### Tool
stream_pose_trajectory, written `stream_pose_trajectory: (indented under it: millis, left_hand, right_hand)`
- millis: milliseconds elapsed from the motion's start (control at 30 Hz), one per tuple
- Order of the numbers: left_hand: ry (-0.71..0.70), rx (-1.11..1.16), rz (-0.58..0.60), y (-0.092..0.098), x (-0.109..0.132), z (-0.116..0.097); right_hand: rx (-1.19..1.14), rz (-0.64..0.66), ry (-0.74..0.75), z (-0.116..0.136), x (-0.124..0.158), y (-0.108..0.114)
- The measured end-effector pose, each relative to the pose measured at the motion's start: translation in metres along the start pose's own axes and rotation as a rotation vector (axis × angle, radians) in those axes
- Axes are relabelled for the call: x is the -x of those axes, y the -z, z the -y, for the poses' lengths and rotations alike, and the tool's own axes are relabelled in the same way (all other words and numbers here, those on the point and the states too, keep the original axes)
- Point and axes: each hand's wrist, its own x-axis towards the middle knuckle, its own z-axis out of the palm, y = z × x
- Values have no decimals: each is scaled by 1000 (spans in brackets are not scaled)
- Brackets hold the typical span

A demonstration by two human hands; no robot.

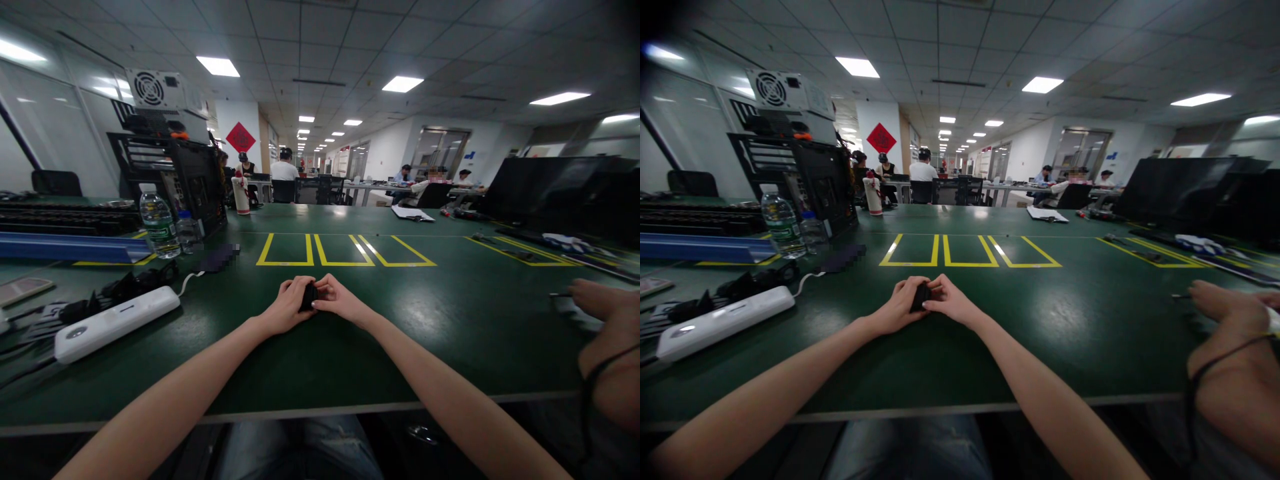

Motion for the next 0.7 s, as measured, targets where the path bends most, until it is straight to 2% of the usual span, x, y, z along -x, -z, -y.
stream_pose_trajectory:
  millis: [200, 400, 700]
  left_hand:
    - [-5, 11, 4, 2, 0, -1]
    - [2, -2, -12, -1, 0, 1]
    - [-3, 6, -23, -3, 0, 1]
  right_hand:
    - [86, -91, 17, -1, -3, -1]
    - [11, -84, -59, -3, -5, -2]
    - [-8, 1, -5, 1, 0, 1]
